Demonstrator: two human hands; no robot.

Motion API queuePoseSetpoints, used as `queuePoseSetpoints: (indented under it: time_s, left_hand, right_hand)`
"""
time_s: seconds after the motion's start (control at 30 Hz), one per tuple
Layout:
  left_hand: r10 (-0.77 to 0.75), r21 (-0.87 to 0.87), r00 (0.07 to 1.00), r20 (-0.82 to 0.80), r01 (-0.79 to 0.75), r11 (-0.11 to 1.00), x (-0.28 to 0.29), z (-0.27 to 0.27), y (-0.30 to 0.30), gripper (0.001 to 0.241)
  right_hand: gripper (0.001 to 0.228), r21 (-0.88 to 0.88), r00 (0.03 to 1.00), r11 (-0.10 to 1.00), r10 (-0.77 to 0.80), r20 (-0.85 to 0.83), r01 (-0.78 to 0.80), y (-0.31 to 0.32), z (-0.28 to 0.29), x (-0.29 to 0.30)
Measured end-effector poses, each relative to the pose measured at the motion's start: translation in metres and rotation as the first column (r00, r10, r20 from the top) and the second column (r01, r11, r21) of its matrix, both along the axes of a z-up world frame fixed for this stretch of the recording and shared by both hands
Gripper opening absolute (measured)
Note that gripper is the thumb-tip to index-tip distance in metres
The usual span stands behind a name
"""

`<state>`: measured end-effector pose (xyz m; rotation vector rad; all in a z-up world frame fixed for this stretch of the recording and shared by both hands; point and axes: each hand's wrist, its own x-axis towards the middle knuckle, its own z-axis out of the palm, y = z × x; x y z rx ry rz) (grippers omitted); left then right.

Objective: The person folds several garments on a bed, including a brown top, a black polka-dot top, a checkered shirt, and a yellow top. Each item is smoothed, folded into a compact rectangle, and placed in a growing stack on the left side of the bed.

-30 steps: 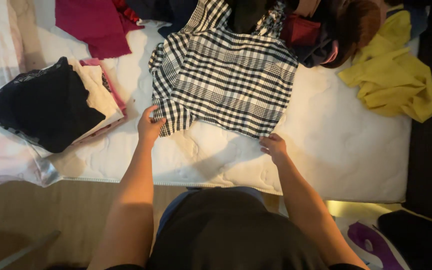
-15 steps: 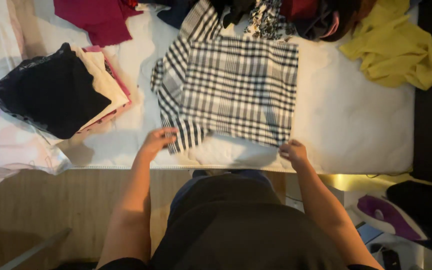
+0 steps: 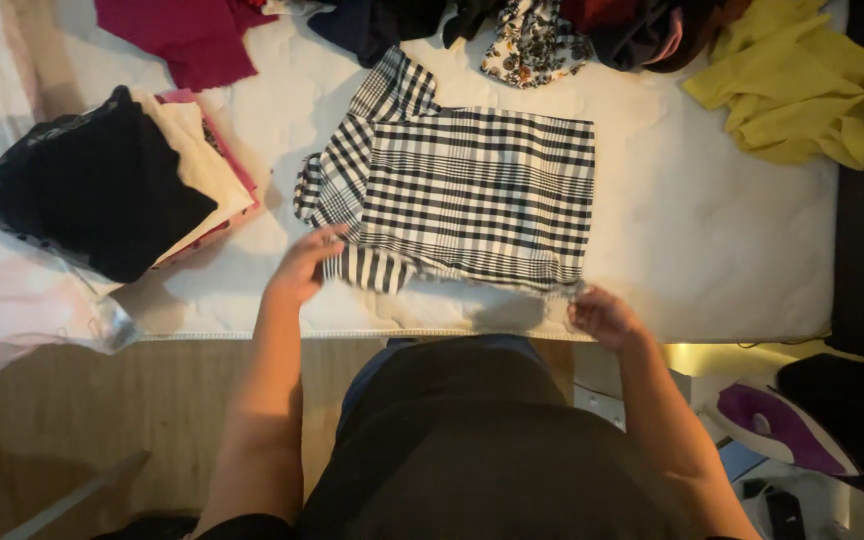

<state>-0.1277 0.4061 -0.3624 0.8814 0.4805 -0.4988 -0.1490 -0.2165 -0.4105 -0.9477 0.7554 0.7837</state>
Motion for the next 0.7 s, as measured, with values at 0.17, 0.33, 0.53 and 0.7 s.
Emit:
queuePoseSetpoints:
  time_s: [0.17,0.33,0.53,0.7]
  left_hand:
    - [0.081,0.292,0.996,-0.048,-0.063,0.954,0.103,0.002,-0.024,0.034]
    - [0.276,0.211,0.961,0.025,-0.275,0.938,0.159,-0.036,-0.048,0.030]
    - [-0.092,0.868,0.915,0.393,-0.336,0.367,0.140,-0.048,-0.043,0.045]
    - [-0.119,0.972,0.984,0.136,-0.155,-0.176,0.105,-0.039,-0.026,0.042]
  right_hand:
    - [0.018,0.417,0.936,0.904,-0.225,0.270,0.097,-0.040,-0.057,0.074]
    - [0.008,-0.041,0.933,0.952,-0.287,0.217,0.302,0.029,0.040,0.127]
    - [0.022,-0.623,0.972,0.776,0.060,0.229,0.099,0.040,0.024,0.121]
    - [0.042,-0.868,0.949,0.491,0.302,0.089,-0.075,0.048,0.017,0.105]
